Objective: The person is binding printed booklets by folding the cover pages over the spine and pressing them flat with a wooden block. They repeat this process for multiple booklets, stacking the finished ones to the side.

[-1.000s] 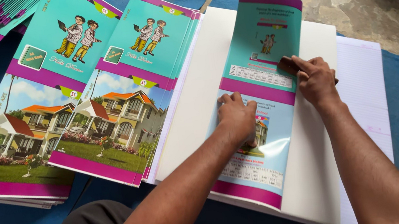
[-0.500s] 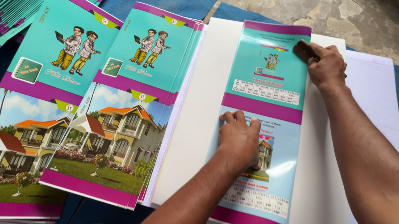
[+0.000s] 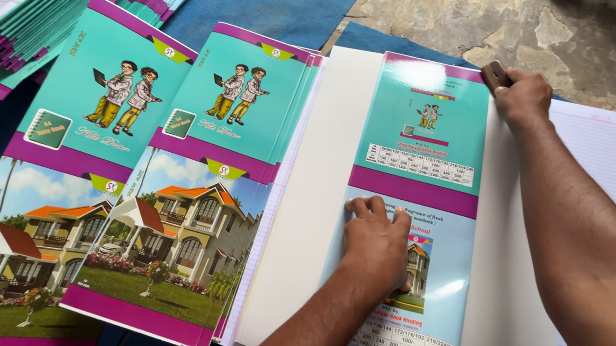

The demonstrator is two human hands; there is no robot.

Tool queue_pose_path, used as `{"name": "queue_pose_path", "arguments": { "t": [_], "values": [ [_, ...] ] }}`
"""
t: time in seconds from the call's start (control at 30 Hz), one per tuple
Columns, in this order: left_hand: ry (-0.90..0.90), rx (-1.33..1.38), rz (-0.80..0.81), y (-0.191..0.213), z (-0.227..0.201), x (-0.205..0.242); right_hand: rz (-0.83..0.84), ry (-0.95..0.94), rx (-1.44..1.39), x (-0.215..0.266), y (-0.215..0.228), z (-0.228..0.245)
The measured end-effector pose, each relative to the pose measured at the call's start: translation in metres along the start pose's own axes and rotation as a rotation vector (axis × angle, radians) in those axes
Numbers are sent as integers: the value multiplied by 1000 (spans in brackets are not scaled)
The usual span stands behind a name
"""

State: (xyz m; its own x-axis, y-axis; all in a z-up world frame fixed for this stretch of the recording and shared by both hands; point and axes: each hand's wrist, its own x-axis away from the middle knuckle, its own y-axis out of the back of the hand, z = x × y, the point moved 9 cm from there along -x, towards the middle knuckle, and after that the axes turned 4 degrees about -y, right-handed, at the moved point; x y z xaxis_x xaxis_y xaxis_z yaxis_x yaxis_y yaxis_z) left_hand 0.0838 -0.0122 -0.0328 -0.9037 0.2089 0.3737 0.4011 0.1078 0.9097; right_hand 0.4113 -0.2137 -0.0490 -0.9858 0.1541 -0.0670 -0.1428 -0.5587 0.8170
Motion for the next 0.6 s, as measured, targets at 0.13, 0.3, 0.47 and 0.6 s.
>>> {"name": "queue_pose_path", "arguments": {
  "t": [0.13, 0.3, 0.47, 0.6],
  "values": [
    [16, 21, -5, -2, 1, 0, -39, -9, 8, -8, -3, -8],
    [-12, -28, -7, -3, 0, -1, 5, 53, -42, 0, -8, -19],
    [-1, 0, -27, -1, 2, 0, 53, 196, -11, 35, -3, -19],
    [21, 19, -33, -1, 3, 2, 66, 203, -45, 71, 3, -22]
  ]
}}
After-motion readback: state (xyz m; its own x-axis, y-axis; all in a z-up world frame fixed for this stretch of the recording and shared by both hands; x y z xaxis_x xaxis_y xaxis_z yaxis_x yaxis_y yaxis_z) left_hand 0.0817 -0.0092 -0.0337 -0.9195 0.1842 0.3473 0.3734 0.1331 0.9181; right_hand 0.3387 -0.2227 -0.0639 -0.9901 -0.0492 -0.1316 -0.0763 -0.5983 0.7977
